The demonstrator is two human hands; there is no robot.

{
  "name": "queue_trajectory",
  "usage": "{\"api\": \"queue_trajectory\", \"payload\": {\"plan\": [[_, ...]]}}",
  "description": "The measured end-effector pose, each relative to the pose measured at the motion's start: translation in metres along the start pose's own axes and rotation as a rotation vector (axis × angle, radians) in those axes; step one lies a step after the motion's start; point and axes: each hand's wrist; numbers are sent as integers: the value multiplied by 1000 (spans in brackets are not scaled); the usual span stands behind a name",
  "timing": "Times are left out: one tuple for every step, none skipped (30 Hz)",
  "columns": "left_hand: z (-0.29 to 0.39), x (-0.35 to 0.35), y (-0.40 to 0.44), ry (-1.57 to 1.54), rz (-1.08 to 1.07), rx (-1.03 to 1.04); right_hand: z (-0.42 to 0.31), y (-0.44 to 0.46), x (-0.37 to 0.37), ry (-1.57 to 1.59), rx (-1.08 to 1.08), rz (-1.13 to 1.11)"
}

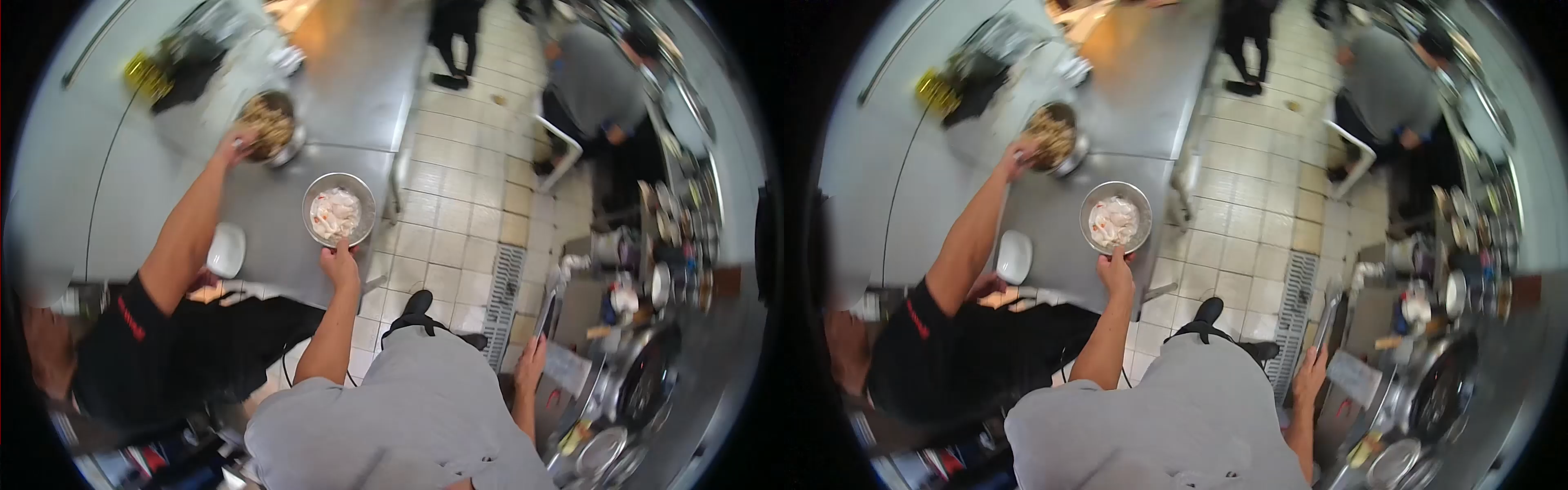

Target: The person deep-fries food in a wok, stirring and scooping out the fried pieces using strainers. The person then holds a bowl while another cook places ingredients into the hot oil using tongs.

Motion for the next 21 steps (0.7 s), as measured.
{"api": "queue_trajectory", "payload": {"plan": [[-4,23,-16,13,-100,-27,-9,0,-16,-238,-224,186],[-8,47,-36,26,-203,-58,-7,-2,-37,-252,-195,150],[-13,71,-57,39,-306,-91,-4,-3,-61,-262,-164,115],[-19,96,-81,25,-428,-110,-24,-5,-86,-357,-182,152],[-24,123,-107,12,-544,-135,-48,-6,-113,-457,-193,176],[-32,147,-135,-8,-661,-156,-52,-8,-137,-516,-142,154],[-37,167,-165,37,-775,-182,-53,-13,-161,-570,-91,126],[-41,188,-194,79,-888,-201,-56,-16,-183,-606,-146,165],[-48,206,-222,121,-999,-215,-58,-19,-206,-645,-203,200],[-61,221,-246,170,-1087,-219,-58,-23,-227,-688,-262,229],[-70,234,-271,229,-1172,-217,-57,-27,-247,-732,-231,213],[-78,250,-299,292,-1248,-215,-53,-27,-272,-772,-203,185],[-87,260,-325,346,-1324,-209,-45,-31,-290,-815,-178,158],[-85,270,-358,280,-1363,-245,-34,-34,-306,-851,-157,162],[-92,278,-383,301,-1414,-242,-22,-36,-322,-885,-139,161],[-98,284,-404,321,-1459,-237,-10,-41,-336,-920,-127,157],[-104,290,-426,336,-1499,-228,3,-46,-350,-919,-103,164],[-109,295,-446,351,-1528,-236,16,-50,-361,-918,-83,170],[-113,305,-467,375,-1550,-247,29,-49,-375,-911,-63,166],[-117,309,-482,391,-1574,-254,35,-54,-385,-917,-44,157],[-123,313,-495,399,-1602,-263,44,-56,-391,-905,-24,168]]}}
Point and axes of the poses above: each hand's wrist, its own y-axis towards the middle knuckle, its own x-axis out of the palm, z = x × y, and after that the axes turned 7 degrees about -z, right-handed
